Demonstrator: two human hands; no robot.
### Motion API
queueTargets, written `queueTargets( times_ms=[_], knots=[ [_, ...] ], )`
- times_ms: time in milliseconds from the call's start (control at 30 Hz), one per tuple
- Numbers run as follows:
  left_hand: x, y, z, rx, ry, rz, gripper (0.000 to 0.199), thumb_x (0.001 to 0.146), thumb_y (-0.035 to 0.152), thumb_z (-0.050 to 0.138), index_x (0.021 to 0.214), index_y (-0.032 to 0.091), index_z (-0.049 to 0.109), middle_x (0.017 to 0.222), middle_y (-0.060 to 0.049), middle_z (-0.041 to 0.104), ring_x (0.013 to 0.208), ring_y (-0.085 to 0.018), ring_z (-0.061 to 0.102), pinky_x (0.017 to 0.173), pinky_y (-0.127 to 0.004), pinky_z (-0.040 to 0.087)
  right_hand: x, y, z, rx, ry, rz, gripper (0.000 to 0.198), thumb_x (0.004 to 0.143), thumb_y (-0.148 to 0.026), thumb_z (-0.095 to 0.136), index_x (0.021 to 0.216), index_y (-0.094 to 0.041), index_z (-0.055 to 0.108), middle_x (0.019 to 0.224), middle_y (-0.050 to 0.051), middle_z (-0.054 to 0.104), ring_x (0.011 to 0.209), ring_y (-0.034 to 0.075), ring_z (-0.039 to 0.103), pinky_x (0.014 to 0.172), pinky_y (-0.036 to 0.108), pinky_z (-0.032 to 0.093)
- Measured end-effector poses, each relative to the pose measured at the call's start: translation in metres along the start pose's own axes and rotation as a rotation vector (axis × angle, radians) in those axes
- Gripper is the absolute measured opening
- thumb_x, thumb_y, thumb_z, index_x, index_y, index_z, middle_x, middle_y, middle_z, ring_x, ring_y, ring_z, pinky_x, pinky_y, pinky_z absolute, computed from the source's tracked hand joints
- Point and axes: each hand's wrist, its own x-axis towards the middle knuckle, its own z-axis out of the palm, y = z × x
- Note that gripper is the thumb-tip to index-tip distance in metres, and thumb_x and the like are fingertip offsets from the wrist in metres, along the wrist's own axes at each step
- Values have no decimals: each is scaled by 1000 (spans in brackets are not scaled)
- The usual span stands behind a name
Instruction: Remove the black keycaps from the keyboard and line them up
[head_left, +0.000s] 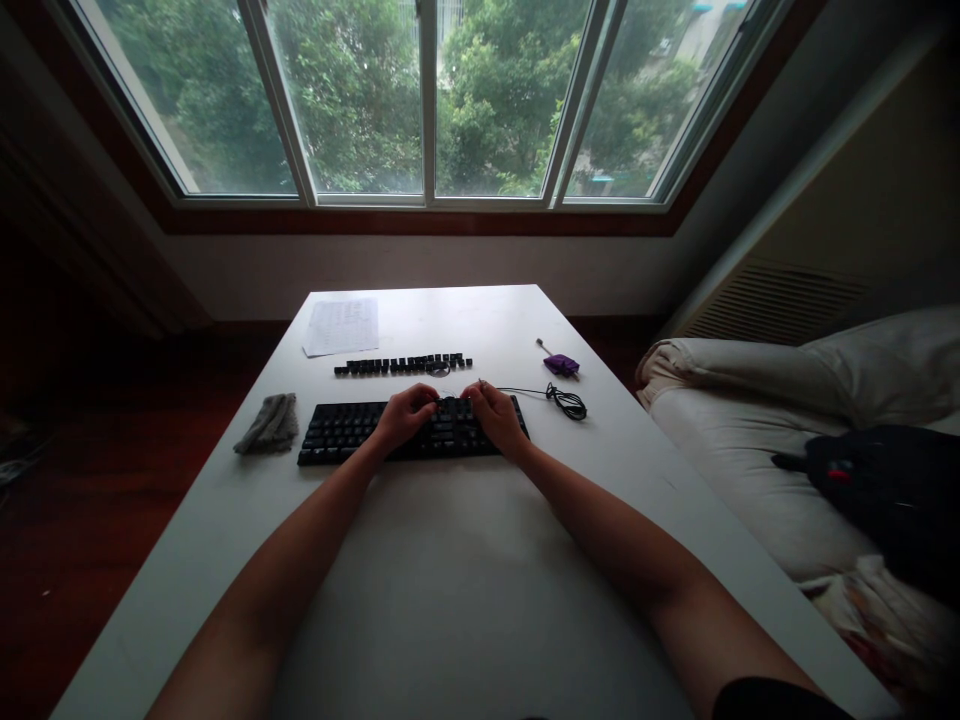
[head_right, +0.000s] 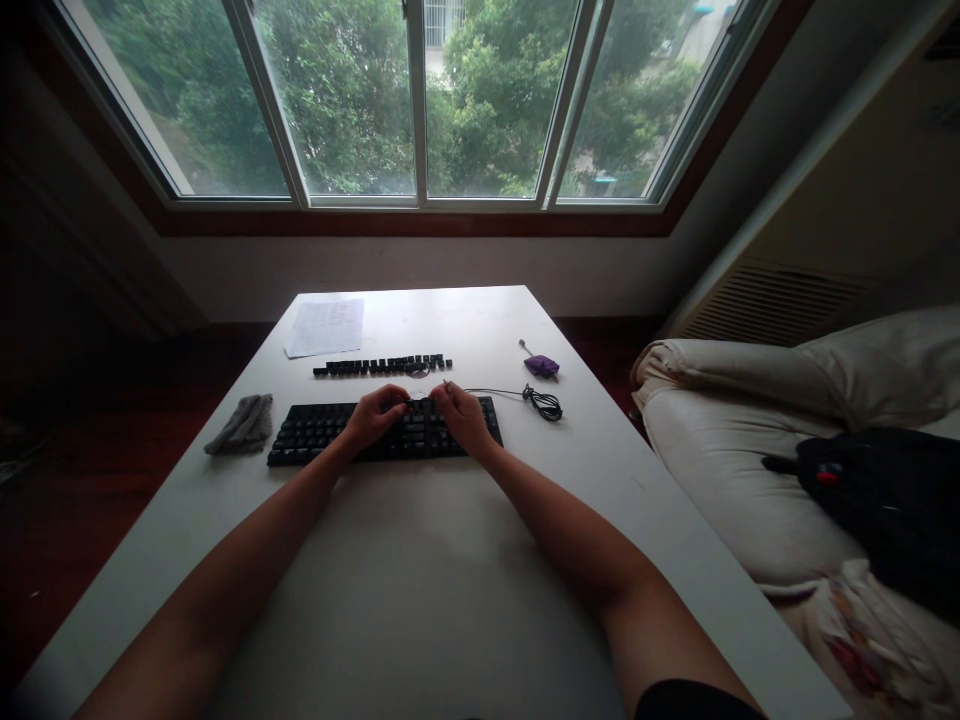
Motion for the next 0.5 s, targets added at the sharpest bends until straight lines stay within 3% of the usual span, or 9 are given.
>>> queueTargets(
  times_ms=[200,333,500],
  knots=[
    [1,0,0,21,-20,13,18,83,29,61,97,19,68,90,-3,72,83,-18,67,81,-30,53,-5,4,4,-410,-198,-147,24,93,-40,56,110,-24,66,78,1,69,66,15,60,66,24,40],
    [1,1,-1,27,-40,26,19,84,30,60,97,20,69,92,-3,73,86,-19,68,83,-31,53,-7,5,7,-532,-206,-170,29,93,-39,58,118,-26,63,79,1,70,70,17,63,66,24,38],
    [1,2,-2,33,-76,36,20,85,32,61,98,20,70,93,-4,73,86,-20,68,83,-32,53,-7,9,9,-598,-203,-174,26,92,-39,60,115,-27,63,84,2,72,74,19,66,66,25,39]
  ],
)
